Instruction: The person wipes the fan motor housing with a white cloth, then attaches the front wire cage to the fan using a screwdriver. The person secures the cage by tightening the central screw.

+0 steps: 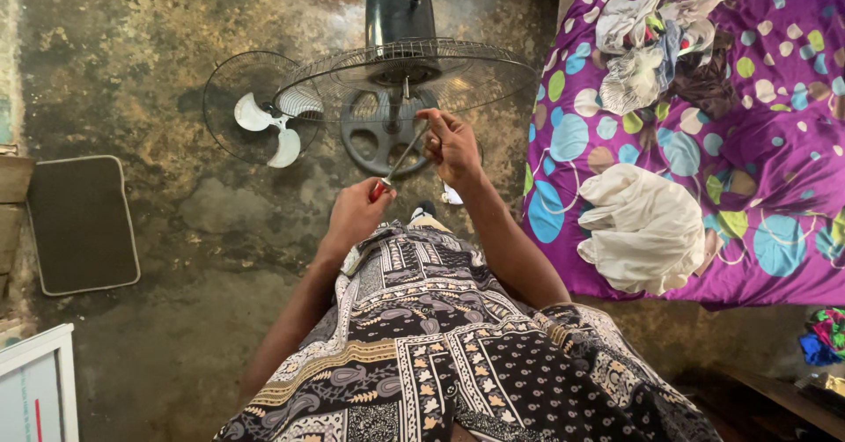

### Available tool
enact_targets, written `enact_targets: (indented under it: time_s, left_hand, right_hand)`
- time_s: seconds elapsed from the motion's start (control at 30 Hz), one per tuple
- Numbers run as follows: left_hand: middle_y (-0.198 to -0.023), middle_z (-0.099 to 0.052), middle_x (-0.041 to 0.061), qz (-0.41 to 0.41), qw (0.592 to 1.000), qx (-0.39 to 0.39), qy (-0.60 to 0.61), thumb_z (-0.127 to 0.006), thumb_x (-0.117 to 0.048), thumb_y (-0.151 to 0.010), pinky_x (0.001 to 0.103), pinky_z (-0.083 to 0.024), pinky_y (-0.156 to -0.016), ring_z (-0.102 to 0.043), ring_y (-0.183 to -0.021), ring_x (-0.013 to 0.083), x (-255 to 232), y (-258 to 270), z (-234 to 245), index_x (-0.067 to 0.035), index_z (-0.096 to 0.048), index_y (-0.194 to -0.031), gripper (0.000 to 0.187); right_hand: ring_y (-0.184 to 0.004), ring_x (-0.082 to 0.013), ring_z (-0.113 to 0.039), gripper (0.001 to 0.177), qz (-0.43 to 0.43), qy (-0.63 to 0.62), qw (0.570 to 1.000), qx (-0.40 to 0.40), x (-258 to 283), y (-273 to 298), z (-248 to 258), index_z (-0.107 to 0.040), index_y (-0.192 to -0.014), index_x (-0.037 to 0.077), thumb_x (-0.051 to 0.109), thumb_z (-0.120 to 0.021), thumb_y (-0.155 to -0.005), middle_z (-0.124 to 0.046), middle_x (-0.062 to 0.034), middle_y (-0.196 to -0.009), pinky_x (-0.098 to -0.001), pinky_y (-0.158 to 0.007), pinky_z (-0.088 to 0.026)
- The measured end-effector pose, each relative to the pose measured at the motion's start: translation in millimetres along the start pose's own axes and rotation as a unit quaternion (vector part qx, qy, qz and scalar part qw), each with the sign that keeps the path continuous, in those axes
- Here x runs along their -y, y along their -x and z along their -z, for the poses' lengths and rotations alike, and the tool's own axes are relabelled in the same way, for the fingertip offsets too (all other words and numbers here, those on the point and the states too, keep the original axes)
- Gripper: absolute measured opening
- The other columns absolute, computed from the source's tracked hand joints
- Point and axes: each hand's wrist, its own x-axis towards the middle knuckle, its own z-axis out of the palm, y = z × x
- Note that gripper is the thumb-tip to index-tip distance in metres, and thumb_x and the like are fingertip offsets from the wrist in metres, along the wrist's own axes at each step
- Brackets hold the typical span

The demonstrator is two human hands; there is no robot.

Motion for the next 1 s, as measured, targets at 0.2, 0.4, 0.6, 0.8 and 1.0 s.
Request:
enact_targets:
  time_s: [0.2,0.4,0.6,0.8,1.0]
  left_hand:
    - [-0.065,-0.063,0.003,0.028,0.99,0.052,0.132,-0.072,-0.024,-0.093,0.031,-0.046,-0.054,-0.056,-0.057,0.0105,23.5,-7.2,-9.3,-0.004,-0.074,-0.106,0.024]
    - [-0.064,-0.059,0.0,0.078,0.971,0.09,0.206,-0.071,-0.02,-0.093,0.027,-0.041,-0.049,-0.052,-0.055,0.007,17.2,-5.6,-8.1,-0.003,-0.074,-0.115,0.027]
    - [-0.065,-0.06,-0.002,0.09,0.971,0.097,0.198,-0.07,-0.021,-0.095,0.026,-0.042,-0.049,-0.052,-0.055,0.0054,13.3,-3.6,-5.9,-0.005,-0.073,-0.117,0.027]
    - [-0.065,-0.06,0.0,0.101,0.947,0.092,0.291,-0.067,-0.024,-0.098,0.025,-0.042,-0.047,-0.053,-0.052,0.0068,46.9,-8.6,-17.2,-0.004,-0.07,-0.105,0.022]
    - [-0.063,-0.059,0.003,0.128,0.939,0.065,0.313,-0.065,-0.028,-0.101,0.029,-0.044,-0.044,-0.055,-0.049,0.0103,79.8,-32.5,-27.6,-0.004,-0.063,-0.095,0.025]
  right_hand:
    - [-0.052,-0.0056,-0.033,0.034,-0.017,-0.042,0.998,0.045,2.9,7.3,-8.3,-0.061,-0.128,-0.002,0.026,-0.053,-0.111,-0.039,0.0052,-0.063,-0.0233,-0.048,-0.029]
    - [-0.05,-0.0056,-0.029,0.043,-0.045,-0.081,0.994,0.058,8.5,11.5,-11.7,-0.059,-0.132,-0.003,0.033,-0.046,-0.113,-0.038,0.004,-0.063,-0.0232,-0.048,-0.029]
    - [-0.05,-0.0061,-0.03,0.046,-0.037,-0.05,0.997,0.037,10.1,13.1,-16.5,-0.059,-0.133,-0.004,0.035,-0.046,-0.112,-0.039,0.004,-0.062,-0.0243,-0.048,-0.029]
    - [-0.046,-0.0062,-0.03,0.044,-0.045,0.016,0.998,-0.05,-2.9,-1.6,1.6,-0.061,-0.123,-0.004,0.035,-0.046,-0.11,-0.041,0.0032,-0.061,-0.0253,-0.044,-0.026]
    - [-0.047,-0.0098,-0.035,0.026,-0.086,0.172,0.967,-0.166,-37.9,-59.6,37.8,-0.068,-0.117,0.005,0.024,-0.053,-0.107,-0.046,0.0027,-0.063,-0.0295,-0.042,-0.026]
